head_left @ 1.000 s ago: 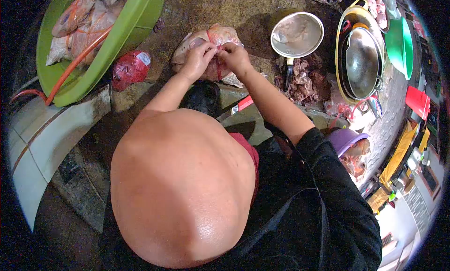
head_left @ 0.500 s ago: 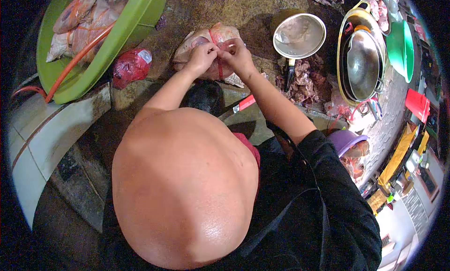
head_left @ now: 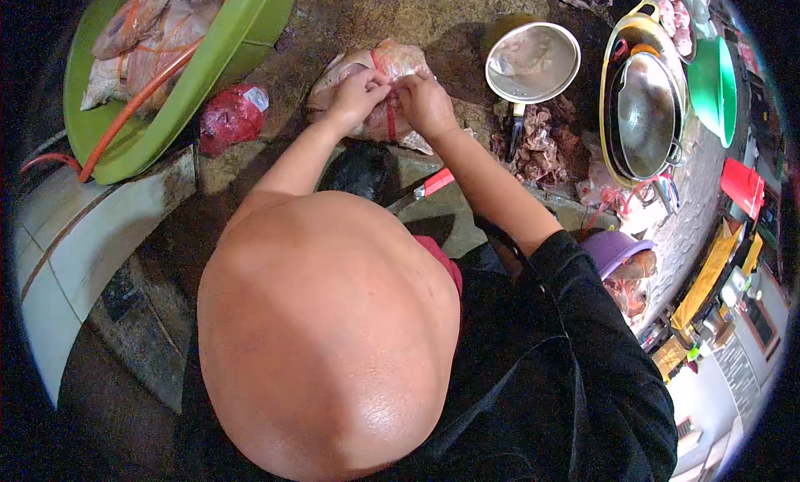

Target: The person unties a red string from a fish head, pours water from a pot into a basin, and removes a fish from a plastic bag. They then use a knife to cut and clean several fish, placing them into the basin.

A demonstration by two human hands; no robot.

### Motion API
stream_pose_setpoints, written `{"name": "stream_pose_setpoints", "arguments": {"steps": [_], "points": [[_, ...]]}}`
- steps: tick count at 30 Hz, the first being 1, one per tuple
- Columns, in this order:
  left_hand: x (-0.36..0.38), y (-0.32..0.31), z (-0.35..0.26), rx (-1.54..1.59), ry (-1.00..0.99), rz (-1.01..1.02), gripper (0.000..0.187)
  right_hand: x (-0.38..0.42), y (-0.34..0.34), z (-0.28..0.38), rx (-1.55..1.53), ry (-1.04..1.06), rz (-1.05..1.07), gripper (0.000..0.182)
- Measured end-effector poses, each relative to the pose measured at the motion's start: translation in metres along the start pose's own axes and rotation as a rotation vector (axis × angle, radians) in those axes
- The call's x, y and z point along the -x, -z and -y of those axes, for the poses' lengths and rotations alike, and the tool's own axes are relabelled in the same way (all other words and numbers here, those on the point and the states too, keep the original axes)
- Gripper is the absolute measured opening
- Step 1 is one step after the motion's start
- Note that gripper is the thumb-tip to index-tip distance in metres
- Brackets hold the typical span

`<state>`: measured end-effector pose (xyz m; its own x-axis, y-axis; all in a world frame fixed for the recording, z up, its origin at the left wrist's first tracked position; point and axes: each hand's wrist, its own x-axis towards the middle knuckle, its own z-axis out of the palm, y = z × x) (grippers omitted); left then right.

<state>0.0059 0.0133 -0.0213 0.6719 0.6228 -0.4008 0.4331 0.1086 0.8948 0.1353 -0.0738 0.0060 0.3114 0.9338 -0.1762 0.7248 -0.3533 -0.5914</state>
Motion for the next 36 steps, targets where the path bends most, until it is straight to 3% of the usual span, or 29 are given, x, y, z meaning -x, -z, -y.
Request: {"name": "stream_pose_setpoints", "arguments": {"steps": [2,5,7,11,13,17,19,23,25,26,28,29,31,36], "points": [[0.006,-0.003,-0.001,0.062,-0.083,-0.090,0.012,-0.006,-0.007,-0.006,-0.045,-0.038,0.021,0.019],[0.013,0.001,-0.011,-0.114,-0.136,-0.072,0.012,-0.011,-0.003,-0.001,-0.094,-0.207,0.197,0.024],[0.008,0.003,-0.010,-0.338,-0.300,-0.126,0.012,-0.012,0.003,0.003,-0.143,-0.274,0.286,0.024],[0.004,0.002,-0.009,-0.353,-0.283,-0.107,0.012,0.003,0.011,0.005,-0.230,-0.178,0.195,0.025],[-0.003,0.000,0.001,-0.328,-0.257,-0.071,0.017,0.013,0.010,0.006,-0.148,-0.036,-0.110,0.023],[-0.008,0.000,0.005,-0.286,-0.186,-0.033,0.018,0.026,0.008,0.014,-0.140,-0.026,-0.048,0.020],[-0.008,0.005,-0.004,-0.280,-0.055,0.104,0.018,0.026,0.005,0.016,-0.147,-0.069,0.003,0.023],[-0.009,0.009,-0.004,-0.265,-0.072,0.105,0.018,0.012,-0.012,0.011,-0.123,-0.172,-0.030,0.025],[-0.005,0.016,-0.021,-0.167,0.175,0.204,0.017,0.005,-0.011,0.011,-0.143,-0.177,-0.030,0.026],[-0.007,0.018,-0.020,-0.166,0.176,0.204,0.017,0.004,-0.011,0.010,-0.142,-0.177,-0.029,0.026],[-0.012,0.026,-0.014,-0.397,-0.717,-0.208,0.012,0.003,-0.004,0.012,-0.040,-0.205,0.090,0.025],[-0.013,0.035,-0.010,-0.396,-0.715,-0.207,0.012,0.006,-0.003,0.012,-0.040,-0.206,0.092,0.025],[-0.015,0.053,-0.008,-0.601,-0.270,-0.083,0.012,0.013,0.001,0.011,-0.061,-0.204,0.176,0.031],[-0.007,0.054,-0.014,-0.551,-0.233,-0.065,0.012,0.020,0.000,0.008,-0.137,-0.231,0.131,0.031]]}}
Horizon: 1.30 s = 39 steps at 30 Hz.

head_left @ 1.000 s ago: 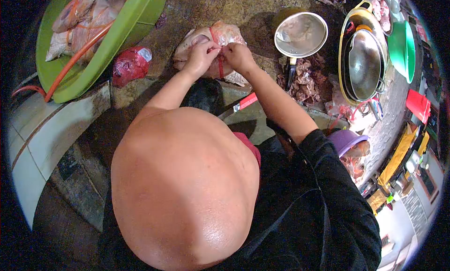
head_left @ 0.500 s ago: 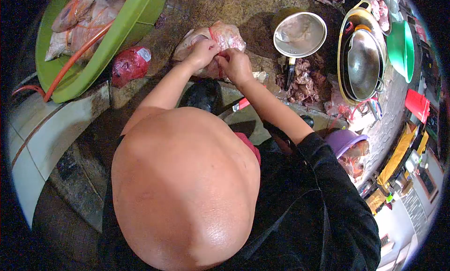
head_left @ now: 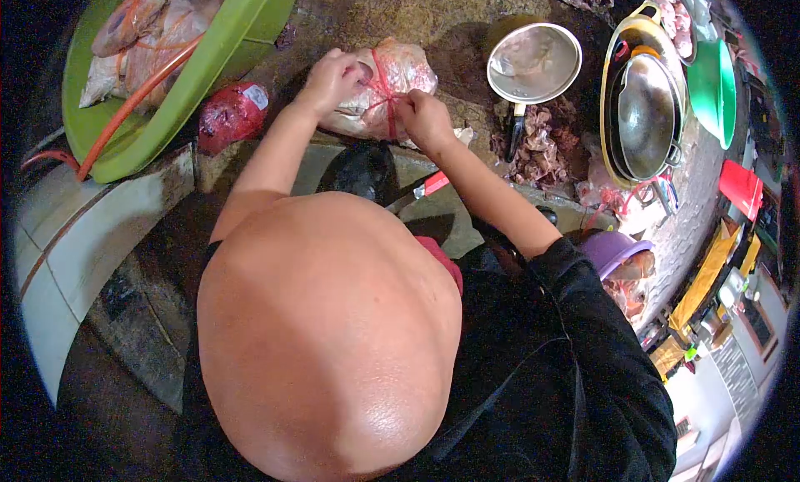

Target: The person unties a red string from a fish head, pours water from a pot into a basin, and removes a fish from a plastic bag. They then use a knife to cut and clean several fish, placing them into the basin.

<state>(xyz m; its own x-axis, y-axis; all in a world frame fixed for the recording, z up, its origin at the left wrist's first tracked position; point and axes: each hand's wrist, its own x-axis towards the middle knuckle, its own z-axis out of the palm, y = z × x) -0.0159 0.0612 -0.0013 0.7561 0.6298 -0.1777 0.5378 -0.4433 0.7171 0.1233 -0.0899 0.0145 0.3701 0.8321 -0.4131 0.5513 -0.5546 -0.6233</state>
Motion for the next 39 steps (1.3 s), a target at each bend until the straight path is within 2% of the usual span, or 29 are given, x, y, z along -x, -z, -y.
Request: {"name": "stream_pose_setpoints", "arguments": {"steps": [2,4,5,7,8,10,11,13,14,17,19,20,22,23,29,31,32,34,36,39], "points": [[0.002,0.004,0.001,0.050,0.013,0.060,0.012,0.001,-0.001,-0.002,0.001,0.021,-0.033,0.031],[0.001,0.004,0.006,0.024,-0.127,0.055,0.011,-0.001,0.003,0.004,-0.012,0.039,-0.048,0.029],[-0.001,0.003,0.007,0.025,-0.132,0.054,0.011,-0.002,0.002,0.005,-0.011,0.039,-0.052,0.029],[-0.002,0.004,0.005,0.022,-0.206,0.064,0.014,-0.007,-0.003,0.006,0.036,0.062,-0.083,0.018],[-0.003,0.005,0.005,0.020,-0.206,0.064,0.014,-0.011,-0.006,0.007,0.035,0.063,-0.083,0.018],[-0.007,0.003,0.000,-0.026,-0.266,0.072,0.018,-0.017,-0.008,0.007,0.290,0.140,0.023,0.015],[-0.009,-0.001,-0.004,-0.023,-0.264,0.072,0.018,-0.018,-0.008,0.006,0.292,0.139,0.025,0.015],[-0.011,-0.008,-0.007,-0.186,-0.256,0.070,0.021,-0.021,-0.006,0.009,0.454,0.351,0.168,0.021],[-0.010,-0.010,-0.008,-0.186,-0.256,0.070,0.021,-0.022,-0.007,0.010,0.453,0.351,0.168,0.021],[-0.008,-0.018,-0.009,-0.178,-0.282,-0.016,0.020,-0.017,0.004,0.021,0.611,0.432,0.278,0.022],[-0.008,-0.021,-0.008,-0.274,-0.432,-0.216,0.017,-0.012,0.016,0.032,0.677,0.542,0.358,0.011],[-0.006,-0.021,-0.007,-0.272,-0.430,-0.215,0.017,-0.011,0.020,0.034,0.676,0.541,0.361,0.011],[-0.002,-0.006,-0.026,-0.362,-0.223,0.012,0.017,-0.009,0.025,0.035,0.600,0.576,0.413,0.012],[-0.002,-0.005,-0.028,-0.360,-0.223,0.016,0.017,-0.009,0.024,0.033,0.598,0.573,0.415,0.012],[-0.006,-0.002,-0.031,-0.389,-0.172,0.011,0.021,-0.010,0.022,0.023,0.575,0.551,0.334,0.020],[-0.002,0.005,-0.031,-0.371,-0.032,0.061,0.026,0.000,0.040,0.023,0.305,0.316,0.315,0.024],[0.000,0.010,-0.029,-0.374,-0.046,0.056,0.026,0.004,0.044,0.010,0.308,0.315,0.300,0.024],[0.009,0.021,-0.025,-0.332,-0.169,-0.195,0.032,0.019,0.043,-0.036,0.260,0.518,0.045,0.024],[0.024,0.038,-0.045,-0.291,-0.131,-0.177,0.034,0.047,0.052,-0.062,0.288,0.378,0.100,0.024],[0.047,0.060,-0.073,-0.296,-0.298,-0.342,0.034,0.082,0.051,-0.090,0.308,0.398,0.045,0.024]]}}
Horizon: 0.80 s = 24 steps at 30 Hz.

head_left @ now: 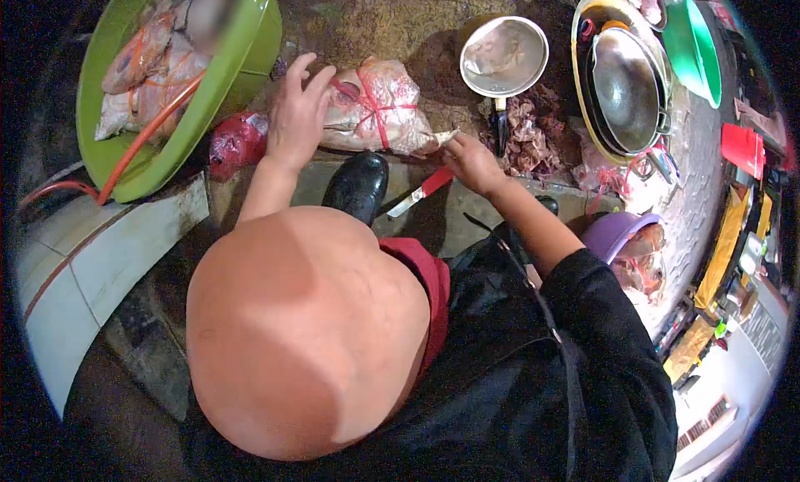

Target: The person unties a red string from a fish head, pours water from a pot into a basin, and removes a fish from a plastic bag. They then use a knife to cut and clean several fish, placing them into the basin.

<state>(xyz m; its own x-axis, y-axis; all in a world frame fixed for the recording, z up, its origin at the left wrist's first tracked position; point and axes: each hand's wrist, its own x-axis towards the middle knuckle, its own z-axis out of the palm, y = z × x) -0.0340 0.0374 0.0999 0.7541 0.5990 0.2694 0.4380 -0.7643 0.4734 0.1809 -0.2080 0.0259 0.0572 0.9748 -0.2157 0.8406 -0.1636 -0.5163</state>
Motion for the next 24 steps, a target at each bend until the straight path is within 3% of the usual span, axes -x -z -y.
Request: {"name": "stream_pose_setpoints", "arguments": {"steps": [4,6,7,9,10,13,15,17,20,24], "points": [[-0.008,0.071,-0.025,-0.335,-0.162,-0.192,0.032,0.008,-0.017,0.005,-0.105,-0.113,-0.184,0.018],[-0.014,0.104,-0.025,-0.609,-0.023,-0.286,0.037,-0.003,-0.027,-0.001,-0.222,-0.346,-0.202,0.014],[-0.014,0.112,-0.016,-0.621,-0.032,-0.294,0.037,-0.006,-0.020,0.004,-0.228,-0.336,-0.215,0.014],[-0.016,0.123,0.004,-0.749,0.098,-0.150,0.046,-0.013,-0.001,0.008,-0.018,-0.321,-0.499,0.011],[-0.016,0.126,0.008,-0.694,0.055,-0.110,0.054,-0.016,0.010,0.008,-0.004,-0.357,-0.600,0.014],[-0.022,0.127,0.021,-0.446,0.035,-0.029,0.052,-0.020,0.018,-0.016,0.105,-0.577,-0.919,0.034],[-0.030,0.131,0.026,-0.284,-0.026,0.029,0.047,-0.021,0.015,-0.040,0.160,-0.854,-0.726,0.055],[-0.034,0.135,0.032,-0.187,-0.002,0.089,0.045,-0.025,0.020,-0.047,-0.037,-0.988,-0.529,0.064],[-0.033,0.140,0.029,-0.274,0.031,0.137,0.045,-0.029,0.027,-0.040,0.207,-1.019,-0.370,0.065],[-0.031,0.144,0.023,-0.342,0.073,0.123,0.043,-0.031,0.033,-0.030,0.235,-1.065,-0.321,0.058]]}}
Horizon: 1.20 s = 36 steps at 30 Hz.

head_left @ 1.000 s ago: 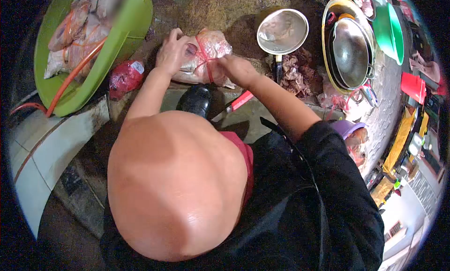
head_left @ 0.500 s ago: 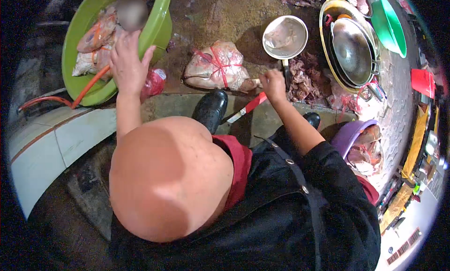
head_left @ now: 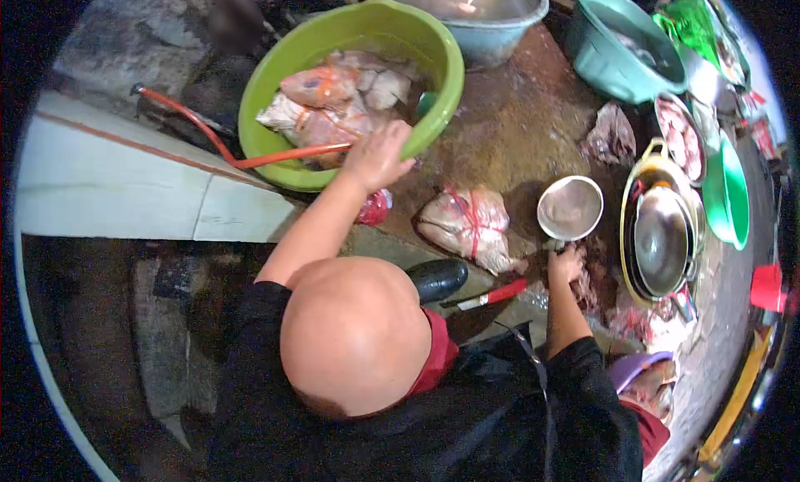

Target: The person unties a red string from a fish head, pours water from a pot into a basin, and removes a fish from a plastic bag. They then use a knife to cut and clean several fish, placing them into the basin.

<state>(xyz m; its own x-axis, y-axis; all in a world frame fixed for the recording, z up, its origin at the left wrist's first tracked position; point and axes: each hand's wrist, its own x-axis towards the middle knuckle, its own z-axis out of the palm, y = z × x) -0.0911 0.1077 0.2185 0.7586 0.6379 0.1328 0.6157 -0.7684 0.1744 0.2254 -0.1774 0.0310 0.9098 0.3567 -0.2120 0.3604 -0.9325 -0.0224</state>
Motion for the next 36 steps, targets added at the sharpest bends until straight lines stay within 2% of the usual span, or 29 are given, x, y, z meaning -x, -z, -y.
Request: {"name": "stream_pose_setpoints", "arguments": {"steps": [1,3,4,5,8,10,11,13,16,19,20,22,23,25,26,29,31,33,36], "points": [[0.000,-0.001,0.001,-0.004,-0.005,-0.006,0.041,-0.001,0.001,0.000,0.009,0.051,-0.022,0.056],[0.001,-0.001,0.002,0.000,0.028,0.014,0.040,-0.015,-0.018,-0.004,-0.274,0.091,0.047,0.054],[0.000,-0.002,0.002,0.014,0.047,0.048,0.039,-0.009,-0.013,0.001,-0.425,0.164,-0.022,0.050],[-0.001,-0.002,0.003,0.015,0.060,0.029,0.039,-0.013,-0.018,0.004,-0.432,0.280,-0.143,0.044],[0.001,-0.004,0.003,0.017,0.066,0.053,0.038,-0.031,-0.025,0.015,-0.573,0.327,-0.111,0.039],[0.002,0.000,0.001,0.024,0.094,0.056,0.038,0.000,0.027,0.057,-0.959,0.348,-0.025,0.036],[0.003,0.002,0.001,0.031,0.109,0.081,0.038,0.002,0.042,0.075,-0.956,0.361,-0.030,0.036],[0.004,0.000,0.003,0.035,0.089,0.063,0.039,0.001,0.074,0.115,-0.887,0.814,-0.428,0.036],[0.004,-0.002,0.004,0.088,0.126,0.085,0.038,0.047,0.173,0.194,-0.858,1.002,-0.319,0.039],[0.005,-0.002,0.005,0.104,0.140,0.088,0.038,0.051,0.224,0.252,-0.550,1.280,-0.325,0.042],[0.007,0.007,0.003,0.146,0.178,0.150,0.036,0.054,0.238,0.270,-0.546,1.294,-0.325,0.042],[0.008,0.007,0.003,0.160,0.191,0.156,0.035,0.070,0.260,0.301,0.029,1.323,-0.281,0.043],[0.007,0.007,0.004,0.170,0.194,0.167,0.034,0.078,0.264,0.314,0.034,1.332,-0.283,0.043],[0.006,0.010,0.006,0.180,0.188,0.161,0.033,0.090,0.268,0.338,0.485,1.295,-0.262,0.041],[0.006,0.010,0.007,0.187,0.177,0.166,0.033,0.084,0.258,0.347,0.560,1.351,-0.293,0.039],[0.004,-0.003,0.012,0.201,0.144,0.173,0.035,0.085,0.227,0.365,0.695,1.367,-0.326,0.032],[0.005,-0.007,0.015,0.196,0.136,0.177,0.038,0.086,0.209,0.373,0.672,1.415,-0.281,0.026],[0.006,-0.004,0.014,0.165,0.122,0.192,0.045,0.089,0.192,0.377,0.613,1.470,-0.449,0.015],[0.007,-0.006,0.015,0.144,0.115,0.186,0.047,0.092,0.183,0.385,0.607,1.492,-0.430,0.012]]}}
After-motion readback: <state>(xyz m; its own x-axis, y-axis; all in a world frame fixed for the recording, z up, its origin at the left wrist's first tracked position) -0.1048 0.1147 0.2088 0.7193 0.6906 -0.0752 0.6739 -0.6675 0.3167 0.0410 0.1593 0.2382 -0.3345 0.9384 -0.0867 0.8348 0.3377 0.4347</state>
